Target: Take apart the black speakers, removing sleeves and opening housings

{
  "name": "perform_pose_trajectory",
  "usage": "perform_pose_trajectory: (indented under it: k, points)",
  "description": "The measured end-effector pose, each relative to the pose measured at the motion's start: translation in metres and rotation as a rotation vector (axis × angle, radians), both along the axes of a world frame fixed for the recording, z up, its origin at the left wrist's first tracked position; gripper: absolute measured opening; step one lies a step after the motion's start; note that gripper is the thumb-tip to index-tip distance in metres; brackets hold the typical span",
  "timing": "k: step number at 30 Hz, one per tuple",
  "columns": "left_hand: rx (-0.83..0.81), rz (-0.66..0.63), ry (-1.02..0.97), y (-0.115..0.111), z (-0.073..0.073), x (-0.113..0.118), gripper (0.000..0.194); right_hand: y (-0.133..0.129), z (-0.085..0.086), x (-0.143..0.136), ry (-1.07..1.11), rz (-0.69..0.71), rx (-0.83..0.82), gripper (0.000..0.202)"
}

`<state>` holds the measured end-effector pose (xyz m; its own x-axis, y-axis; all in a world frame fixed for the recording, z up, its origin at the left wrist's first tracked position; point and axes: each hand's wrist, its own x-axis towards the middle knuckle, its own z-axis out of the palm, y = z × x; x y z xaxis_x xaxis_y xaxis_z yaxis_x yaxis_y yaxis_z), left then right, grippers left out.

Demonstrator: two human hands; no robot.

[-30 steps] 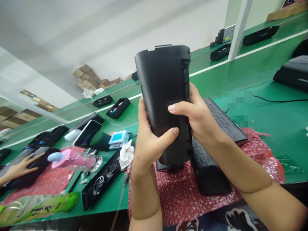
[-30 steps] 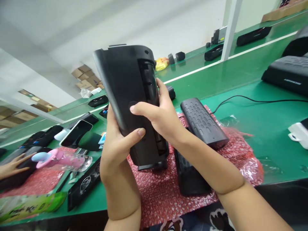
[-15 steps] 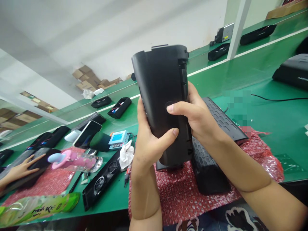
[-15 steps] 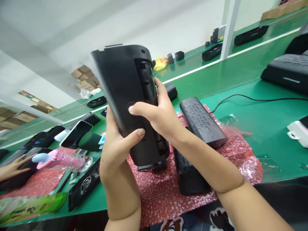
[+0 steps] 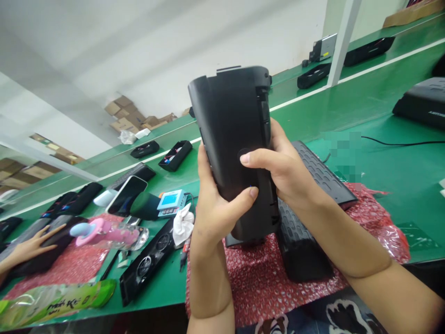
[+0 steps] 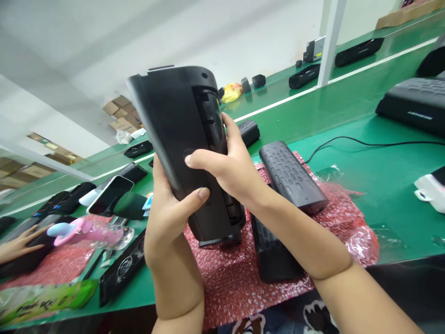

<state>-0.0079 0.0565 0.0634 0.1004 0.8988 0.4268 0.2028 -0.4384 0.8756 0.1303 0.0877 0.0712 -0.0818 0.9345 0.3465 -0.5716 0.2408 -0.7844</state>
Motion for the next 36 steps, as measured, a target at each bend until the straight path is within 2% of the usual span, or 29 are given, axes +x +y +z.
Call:
perform_pose_trajectory:
  k: [6, 24, 30, 36]
  points:
    - [-0.003, -0.016, 0.000, -0.0001, 0.0001, 0.0019, 0.103, 0.0012, 0.0000, 0.0002, 0.011, 0.019, 0.003, 0.071]
    - [0.004, -0.018, -0.004, -0.0049, 0.0022, 0.0034, 0.102, -0.0018, -0.0001, 0.0004, 0.003, 0.015, 0.029, 0.069]
    - [0.075, -0.018, 0.058, -0.0011, 0.0005, -0.0002, 0.101, 0.0010, -0.0022, -0.0009, 0.015, 0.037, 0.040, 0.075]
    - [0.079, 0.014, 0.086, -0.0006, -0.0006, -0.0015, 0.098, 0.0051, -0.0038, -0.0009, -0.057, 0.024, 0.117, 0.069]
